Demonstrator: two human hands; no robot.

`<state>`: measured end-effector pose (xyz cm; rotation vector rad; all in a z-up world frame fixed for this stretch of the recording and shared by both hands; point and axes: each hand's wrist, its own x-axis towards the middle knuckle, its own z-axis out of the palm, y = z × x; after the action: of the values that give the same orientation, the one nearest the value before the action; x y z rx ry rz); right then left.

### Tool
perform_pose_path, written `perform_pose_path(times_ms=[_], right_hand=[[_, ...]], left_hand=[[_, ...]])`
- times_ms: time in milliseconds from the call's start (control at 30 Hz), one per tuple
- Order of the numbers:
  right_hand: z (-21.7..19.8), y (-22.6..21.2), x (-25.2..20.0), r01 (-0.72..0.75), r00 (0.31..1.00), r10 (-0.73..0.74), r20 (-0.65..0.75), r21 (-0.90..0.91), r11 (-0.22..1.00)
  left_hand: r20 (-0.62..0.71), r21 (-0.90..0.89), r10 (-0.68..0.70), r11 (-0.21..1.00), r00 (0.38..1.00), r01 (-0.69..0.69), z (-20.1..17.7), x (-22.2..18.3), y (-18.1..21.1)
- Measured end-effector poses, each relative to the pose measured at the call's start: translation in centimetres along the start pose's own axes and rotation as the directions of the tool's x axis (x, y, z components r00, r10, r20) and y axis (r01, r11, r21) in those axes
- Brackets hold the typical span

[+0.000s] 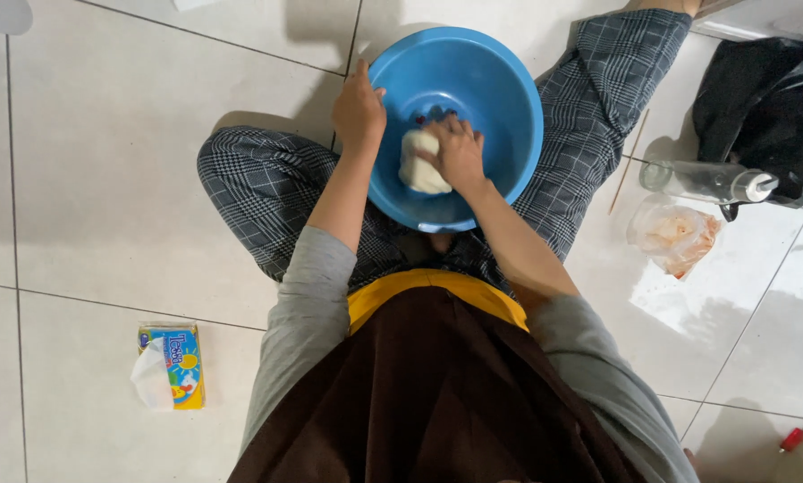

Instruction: A person sitting on the floor is kneading a ball of dough in a blue plastic bowl using their hands.

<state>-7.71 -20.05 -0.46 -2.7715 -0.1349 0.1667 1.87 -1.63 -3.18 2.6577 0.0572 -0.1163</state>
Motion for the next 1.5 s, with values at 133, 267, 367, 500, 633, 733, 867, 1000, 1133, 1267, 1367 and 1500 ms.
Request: perform_pose_path(times_ms=[133, 267, 367, 500, 633, 733, 867, 1000, 1133, 1267, 1367, 1500], right_hand=[[-5.1, -0.6, -2.7, -0.045, 0.999, 0.039, 0.033, 0.217, 0.975], [-8.2, -1.9, -2.4, 0.111, 0.981, -0.045, -0.19, 0.351, 0.93], [-10.0, -3.3, -1.7, 0.187, 0.939, -0.081, -0.335, 0.296, 0.937], [-8.1, -3.1, -3.5, 0.185, 0.98, -0.179, -0.085, 0.075, 0.98], [-5.1, 0.4, -3.8, 0.082, 0.848, -0.139, 0.511, 0.133, 0.988], [-5.8, 1.7, -0.7, 0.053, 0.976, -0.06, 0.21, 0.04, 0.998], [-5.6, 0.9, 6.9, 0.004, 0.991, 0.029, -0.134, 0.238, 0.971], [6.5, 2.2, 9.4, -0.291, 0.942, 0.294, 0.162, -0.042, 0.956], [0.9, -1.6, 4.4, -0.093, 0.972, 0.117, 0.204, -0.122, 0.988], [-3.4, -1.5, -1.8, 0.093, 0.977, -0.095, 0.192, 0.016, 0.995], [-4.2, -1.2, -6.2, 0.123, 0.971, -0.135, 0.199, 0.073, 0.99], [-4.4, -1.9, -7.0, 0.116, 0.989, -0.101, 0.109, -0.138, 0.984]], left_hand=[[0.017, 0.012, -0.006, 1.0, 1.0, 0.006, -0.1, 0.5, 0.4], [-0.069, 0.051, 0.092, 0.995, 0.993, -0.089, 0.8, 0.3, -0.8], [-0.074, 0.046, 0.086, 0.995, 0.993, -0.083, 0.2, 0.3, -0.4], [-0.004, 0.035, 0.026, 0.999, 1.0, -0.026, -0.6, 0.2, 0.1], [0.034, 0.014, 0.033, 0.999, 0.999, -0.034, -1.5, 0.3, 0.5], [0.029, -0.01, 0.065, 0.998, 0.997, -0.065, -1.8, 0.1, 0.6], [0.056, -0.012, 0.006, 1.0, 0.998, -0.005, -1.9, 0.2, 0.9], [0.077, 0.014, -0.022, 1.0, 0.997, 0.021, -3.3, 0.0, 1.8], [0.065, -0.031, 0.006, 1.0, 0.998, -0.004, -3.6, -0.3, 1.7], [0.085, -0.013, -0.031, 0.999, 0.996, 0.032, -3.5, 0.1, 1.8], [0.139, -0.031, -0.036, 0.999, 0.99, 0.04, -3.8, 0.0, 1.5], [0.24, -0.036, -0.069, 0.996, 0.968, 0.08, -3.9, 0.2, 1.3]])
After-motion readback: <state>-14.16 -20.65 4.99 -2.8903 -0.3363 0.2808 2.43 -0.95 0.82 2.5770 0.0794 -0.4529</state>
